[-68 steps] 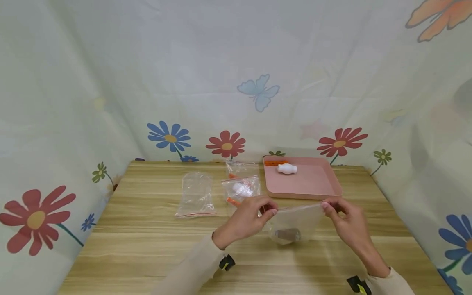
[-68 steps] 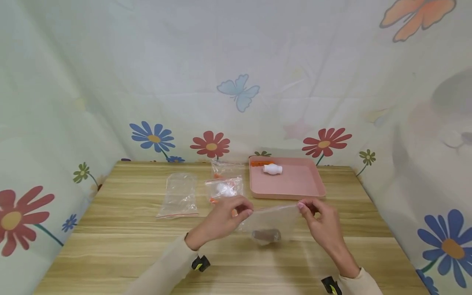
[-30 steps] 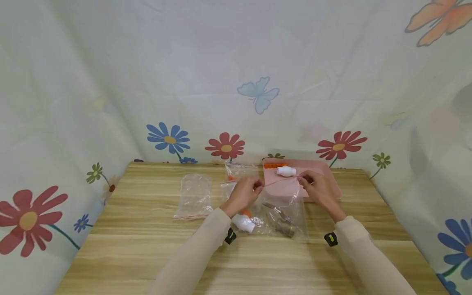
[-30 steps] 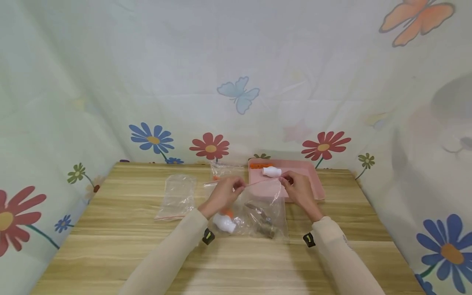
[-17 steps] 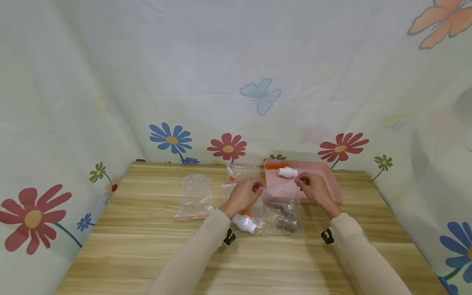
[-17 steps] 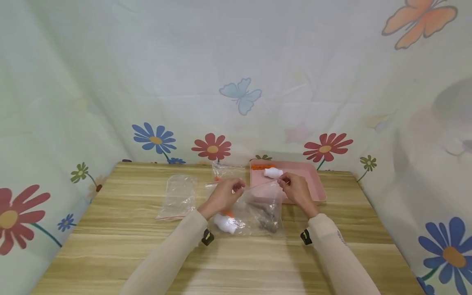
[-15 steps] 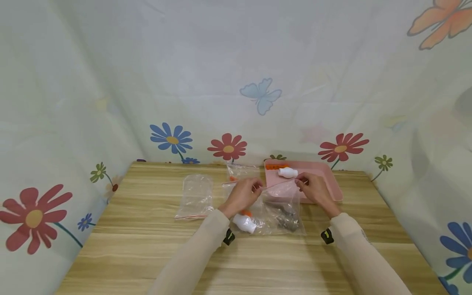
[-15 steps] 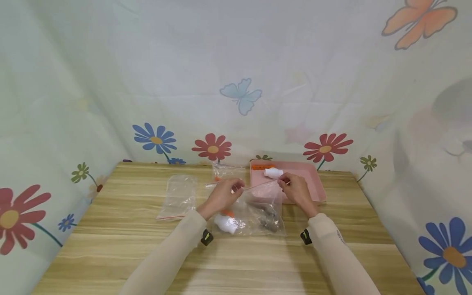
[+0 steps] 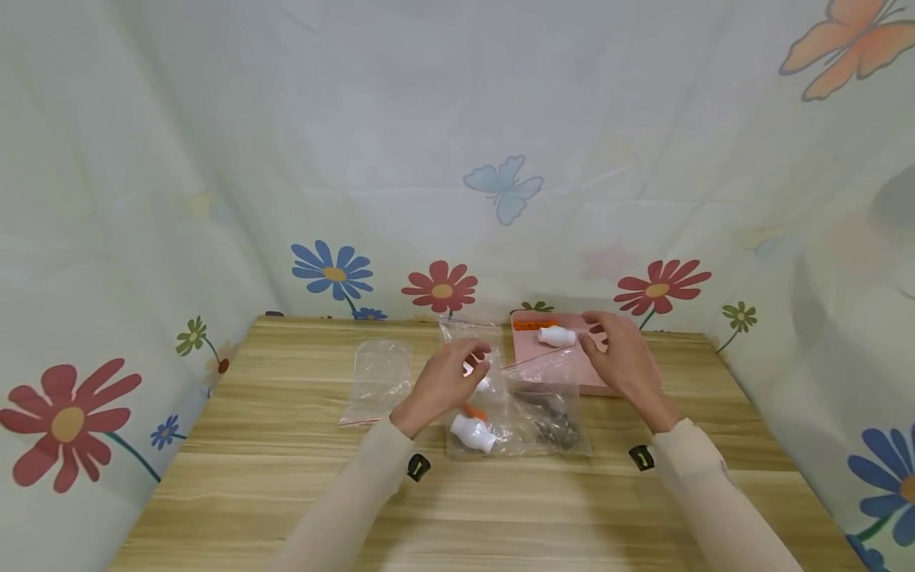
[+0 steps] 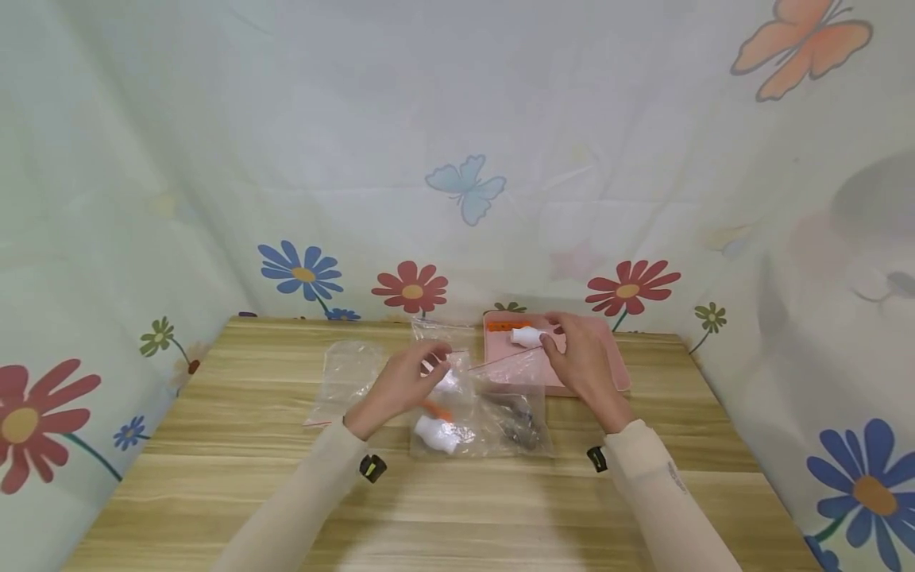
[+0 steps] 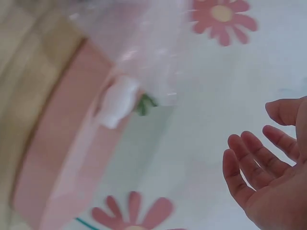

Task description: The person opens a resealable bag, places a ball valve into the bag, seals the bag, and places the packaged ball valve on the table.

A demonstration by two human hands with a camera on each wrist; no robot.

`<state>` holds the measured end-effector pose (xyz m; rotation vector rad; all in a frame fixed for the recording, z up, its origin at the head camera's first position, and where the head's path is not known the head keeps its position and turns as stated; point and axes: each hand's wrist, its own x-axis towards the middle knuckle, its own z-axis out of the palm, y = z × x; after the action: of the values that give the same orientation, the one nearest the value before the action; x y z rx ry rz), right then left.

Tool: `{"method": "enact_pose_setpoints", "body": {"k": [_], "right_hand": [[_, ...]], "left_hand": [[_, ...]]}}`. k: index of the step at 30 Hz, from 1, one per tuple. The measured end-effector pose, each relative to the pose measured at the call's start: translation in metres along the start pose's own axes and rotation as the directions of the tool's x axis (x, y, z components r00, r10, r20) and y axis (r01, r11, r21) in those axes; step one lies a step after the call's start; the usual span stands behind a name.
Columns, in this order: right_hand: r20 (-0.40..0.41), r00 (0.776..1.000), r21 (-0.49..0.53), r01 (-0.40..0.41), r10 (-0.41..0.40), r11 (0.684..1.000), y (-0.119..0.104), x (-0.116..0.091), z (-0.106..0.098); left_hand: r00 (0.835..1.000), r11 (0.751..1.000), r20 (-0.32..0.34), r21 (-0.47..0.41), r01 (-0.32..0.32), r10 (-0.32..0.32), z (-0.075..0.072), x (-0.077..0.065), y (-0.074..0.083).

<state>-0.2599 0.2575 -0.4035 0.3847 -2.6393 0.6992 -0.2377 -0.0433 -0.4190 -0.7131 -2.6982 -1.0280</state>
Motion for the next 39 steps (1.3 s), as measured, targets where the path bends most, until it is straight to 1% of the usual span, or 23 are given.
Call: {"method": "enact_pose_setpoints", "body": {"k": [3,6,9,11,14,16,19,22,25,28,33,37,39], "right_hand": [[-0.05,0.996,0.026,0.072,-0.071,0.997,-0.017,-0.006,-0.01],[-0.119,0.981,0.026,0.156,-0.152,0.987,-0.032,-0.012,-0.018],[-0.183,0.955,0.001,0.238,-0.234,0.971,-0.045,-0.016,-0.023],[-0.219,0.932,-0.011,0.292,-0.287,0.956,-0.052,-0.018,-0.026],[-0.259,0.896,0.012,0.376,-0.36,0.927,-0.063,-0.021,-0.028],[-0.278,0.879,0.044,0.415,-0.387,0.909,-0.07,-0.023,-0.028],[-0.275,0.879,0.081,0.426,-0.391,0.901,-0.079,-0.03,-0.027],[-0.235,0.899,0.109,0.403,-0.37,0.909,-0.087,-0.037,-0.027],[-0.196,0.914,0.129,0.383,-0.355,0.915,-0.093,-0.043,-0.026],[-0.168,0.921,0.14,0.375,-0.351,0.917,-0.099,-0.048,-0.024],[-0.133,0.921,0.139,0.383,-0.366,0.913,-0.107,-0.052,-0.017],[-0.107,0.919,0.161,0.392,-0.379,0.906,-0.113,-0.056,-0.008],[-0.094,0.912,0.158,0.41,-0.399,0.898,-0.115,-0.058,0.0]], "left_hand": [[0.999,1.0,-0.035,0.008,-0.013,0.014,-0.015,-0.012,0.003],[0.997,1.0,-0.078,0.022,-0.02,0.021,-0.027,-0.023,0.005],[0.993,0.999,-0.112,0.044,-0.022,0.027,-0.036,-0.033,0.007],[0.992,0.998,-0.119,0.067,-0.021,0.029,-0.04,-0.038,0.008],[0.992,0.993,-0.117,0.112,-0.025,0.038,-0.045,-0.046,0.008],[0.992,0.988,-0.11,0.149,-0.04,0.056,-0.049,-0.051,0.007],[0.99,0.976,-0.11,0.209,-0.067,0.091,-0.056,-0.06,0.003],[0.986,0.96,-0.116,0.268,-0.083,0.118,-0.063,-0.067,-0.005],[0.986,0.948,-0.114,0.309,-0.081,0.121,-0.068,-0.074,-0.017],[0.991,0.94,-0.096,0.336,-0.056,0.093,-0.071,-0.081,-0.028],[0.998,0.928,-0.052,0.371,-0.014,0.036,-0.074,-0.089,-0.044],[0.999,0.923,-0.032,0.385,-0.004,0.018,-0.074,-0.093,-0.052],[0.999,0.919,-0.025,0.393,-0.007,0.019,-0.073,-0.094,-0.055]]}}
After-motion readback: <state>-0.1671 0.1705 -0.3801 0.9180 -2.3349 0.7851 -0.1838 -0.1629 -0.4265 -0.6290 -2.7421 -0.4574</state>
